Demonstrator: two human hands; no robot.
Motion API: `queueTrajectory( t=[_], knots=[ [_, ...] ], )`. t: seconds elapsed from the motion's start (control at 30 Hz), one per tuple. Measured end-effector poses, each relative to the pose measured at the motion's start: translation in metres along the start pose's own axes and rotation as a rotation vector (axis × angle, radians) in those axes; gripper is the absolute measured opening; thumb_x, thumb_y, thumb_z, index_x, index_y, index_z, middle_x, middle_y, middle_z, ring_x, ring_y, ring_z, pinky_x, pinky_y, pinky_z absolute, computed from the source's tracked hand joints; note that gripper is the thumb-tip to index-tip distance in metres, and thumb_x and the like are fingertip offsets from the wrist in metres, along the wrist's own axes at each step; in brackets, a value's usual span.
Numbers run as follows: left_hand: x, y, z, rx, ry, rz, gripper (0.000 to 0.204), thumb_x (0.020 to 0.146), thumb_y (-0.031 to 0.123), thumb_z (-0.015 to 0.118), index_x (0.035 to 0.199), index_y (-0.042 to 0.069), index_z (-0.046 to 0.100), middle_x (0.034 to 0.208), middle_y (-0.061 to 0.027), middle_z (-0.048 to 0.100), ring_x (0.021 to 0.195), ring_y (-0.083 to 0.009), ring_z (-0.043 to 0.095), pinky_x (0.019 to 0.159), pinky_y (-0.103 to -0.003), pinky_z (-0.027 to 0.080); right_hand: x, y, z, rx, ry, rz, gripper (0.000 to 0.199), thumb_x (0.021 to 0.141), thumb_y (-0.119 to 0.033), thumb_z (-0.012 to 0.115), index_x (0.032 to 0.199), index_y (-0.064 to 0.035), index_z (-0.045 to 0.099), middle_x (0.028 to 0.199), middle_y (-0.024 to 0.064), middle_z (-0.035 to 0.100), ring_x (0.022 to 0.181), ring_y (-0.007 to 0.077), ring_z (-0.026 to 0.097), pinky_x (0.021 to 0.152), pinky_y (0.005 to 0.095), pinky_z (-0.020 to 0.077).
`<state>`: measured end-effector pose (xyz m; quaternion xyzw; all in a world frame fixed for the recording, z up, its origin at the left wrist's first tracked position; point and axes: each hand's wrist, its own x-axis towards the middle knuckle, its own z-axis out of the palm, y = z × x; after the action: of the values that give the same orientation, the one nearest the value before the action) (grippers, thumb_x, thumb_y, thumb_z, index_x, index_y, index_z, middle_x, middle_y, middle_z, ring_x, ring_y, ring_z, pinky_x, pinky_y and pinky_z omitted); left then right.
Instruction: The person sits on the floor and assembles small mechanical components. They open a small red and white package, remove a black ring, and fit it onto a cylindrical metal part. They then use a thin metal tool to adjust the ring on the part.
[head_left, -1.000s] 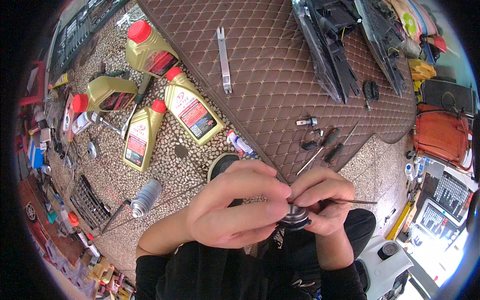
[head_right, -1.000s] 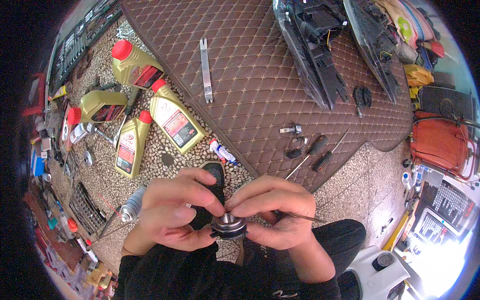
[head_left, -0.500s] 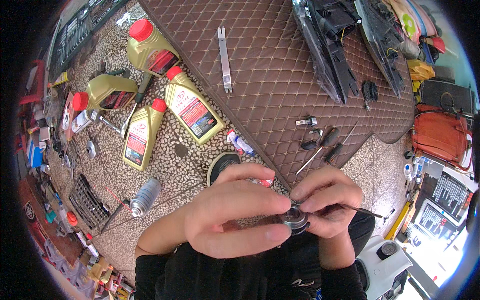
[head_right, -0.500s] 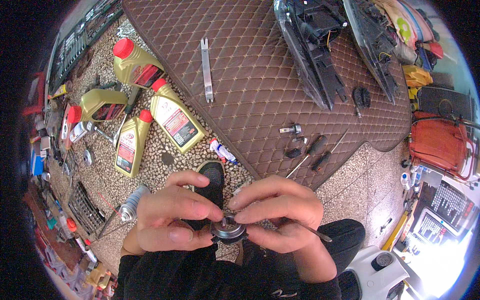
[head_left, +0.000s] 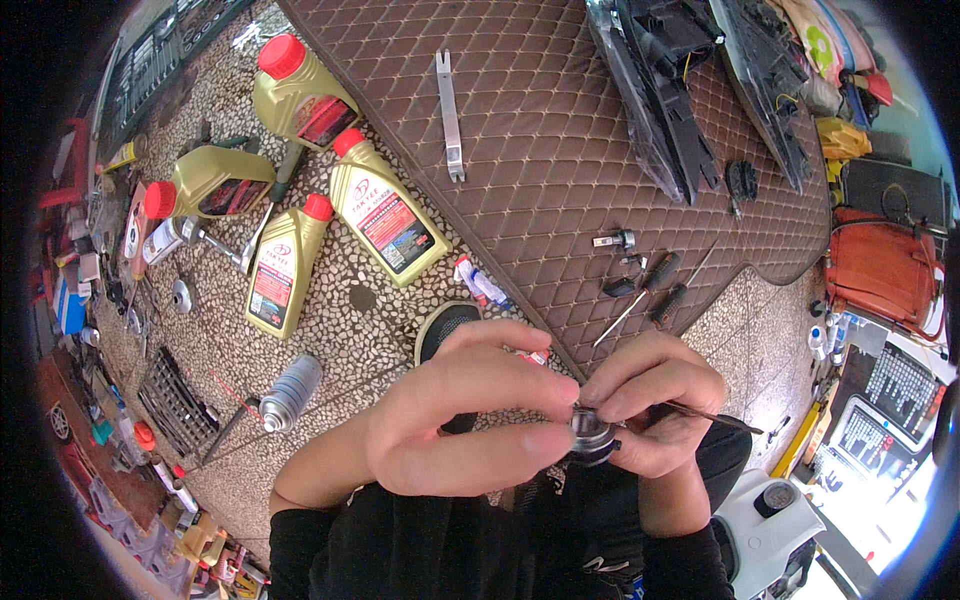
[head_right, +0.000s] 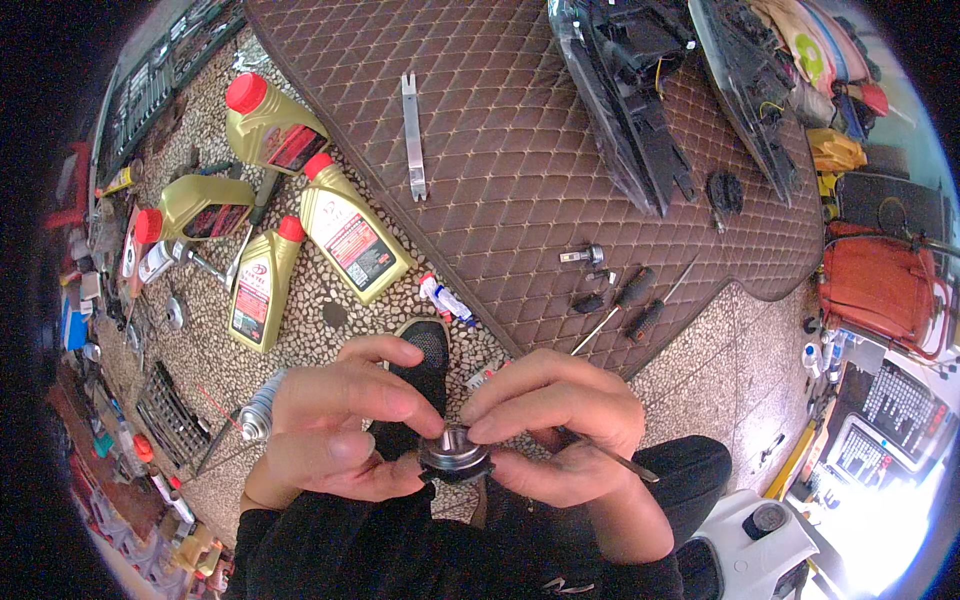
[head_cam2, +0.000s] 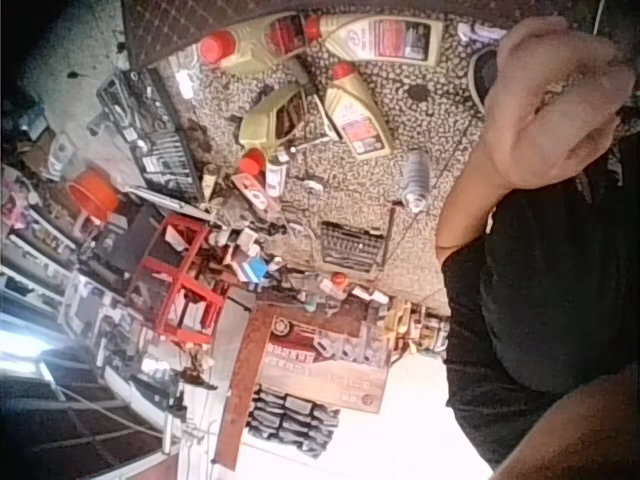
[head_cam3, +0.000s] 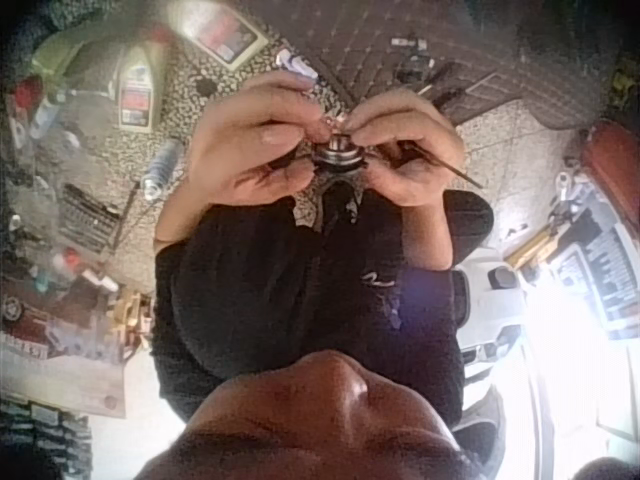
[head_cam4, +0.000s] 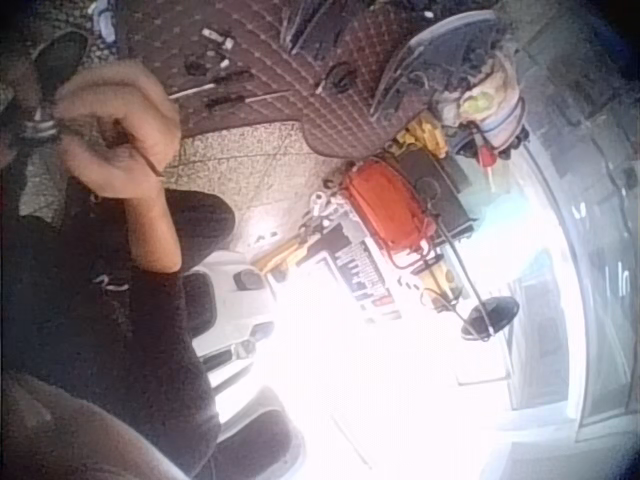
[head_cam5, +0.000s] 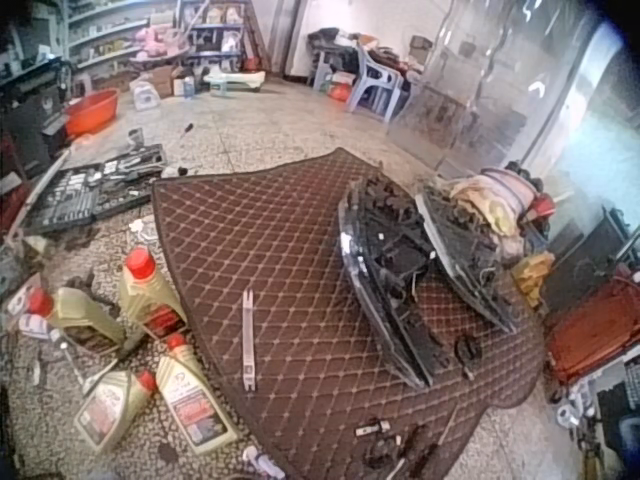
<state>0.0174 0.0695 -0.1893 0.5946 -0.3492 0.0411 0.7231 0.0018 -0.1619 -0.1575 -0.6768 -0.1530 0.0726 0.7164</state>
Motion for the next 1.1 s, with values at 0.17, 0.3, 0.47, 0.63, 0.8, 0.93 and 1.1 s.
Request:
queueTrajectory(
  t=[0.17,0.3,0.47,0.63,0.8,0.93,1.1],
  knots=[
    [0.0,-0.0072,0.0042,-0.041,0.047,-0.024,0.044,0.081,0.003,0.081,0.123,-0.001,0.065,0.125,-0.0245,0.062,0.105,-0.0339,0.067,0.101,-0.056,0.05,0.0018,-0.0056,0.0006,-0.023,-0.011,0.027,0.028,0.074,-0.003,0.083,0.101,-0.0029,0.074,0.101,0.0135,0.071,0.086,0.0224,0.07,0.07,0.0304,0.0546],
    [0.0,-0.0099,0.0023,-0.051,0.033,-0.044,0.059,0.081,0.008,0.083,0.133,0.006,0.056,0.126,-0.0227,0.06,0.096,-0.0312,0.069,0.101,-0.056,0.05,0.0024,-0.0075,0.0023,-0.044,-0.004,0.046,0.028,0.076,-0.004,0.083,0.102,-0.0049,0.074,0.101,0.012,0.071,0.083,0.0182,0.068,0.061,0.025,0.0492],
    [-0.0006,-0.0095,0.0049,-0.086,0.094,-0.049,0.056,0.08,0.007,0.083,0.131,0.003,0.06,0.126,-0.023,0.06,0.104,-0.0326,0.067,0.1,-0.054,0.051,0.0028,-0.0053,0.0035,-0.035,0.002,0.024,0.028,0.077,-0.005,0.084,0.103,-0.0057,0.073,0.102,0.0117,0.071,0.081,0.016,0.067,0.055,0.0219,0.0452],
    [0.0009,-0.0095,-0.0021,-0.041,0.004,-0.082,0.075,0.078,0.008,0.086,0.143,0.01,0.049,0.127,-0.0233,0.057,0.089,-0.0297,0.071,0.101,-0.056,0.05,0.0025,-0.0038,0.0035,-0.024,0.005,0.048,0.031,0.074,-0.005,0.085,0.103,-0.0061,0.072,0.102,0.0113,0.071,0.074,0.0105,0.062,0.052,0.0198,0.0416],
    [0.0004,-0.0078,0.0053,-0.115,0.116,-0.129,0.06,0.076,0.001,0.083,0.131,-0.001,0.06,0.127,-0.0227,0.06,0.106,-0.0312,0.068,0.101,-0.045,0.052,0.0028,-0.0031,0.0043,-0.035,0.018,0.064,0.033,0.072,-0.004,0.086,0.103,-0.007,0.072,0.102,0.0104,0.071,0.067,0.0062,0.058,0.049,0.0184,0.0385],
    [0.0014,-0.0085,0.0051,-0.159,0.115,-0.135,0.063,0.075,-0.002,0.083,0.133,-0.001,0.058,0.128,-0.0229,0.058,0.097,-0.0271,0.071,0.101,-0.044,0.052,0.0038,-0.0033,0.0054,-0.049,0.027,0.069,0.033,0.072,-0.004,0.086,0.102,-0.0075,0.072,0.101,0.0098,0.071,0.066,0.0054,0.057,0.049,0.0179,0.0374],
    [0.0027,-0.0084,0.0059,-0.164,0.132,-0.136,0.063,0.075,-0.003,0.082,0.133,-0.001,0.058,0.128,-0.0229,0.057,0.094,-0.026,0.071,0.102,-0.045,0.052,0.0035,-0.0023,0.0057,-0.059,0.041,0.089,0.034,0.07,-0.003,0.086,0.101,-0.0063,0.072,0.101,0.01,0.072,0.06,0.0038,0.052,0.048,0.0179,0.0361]
  ],
)
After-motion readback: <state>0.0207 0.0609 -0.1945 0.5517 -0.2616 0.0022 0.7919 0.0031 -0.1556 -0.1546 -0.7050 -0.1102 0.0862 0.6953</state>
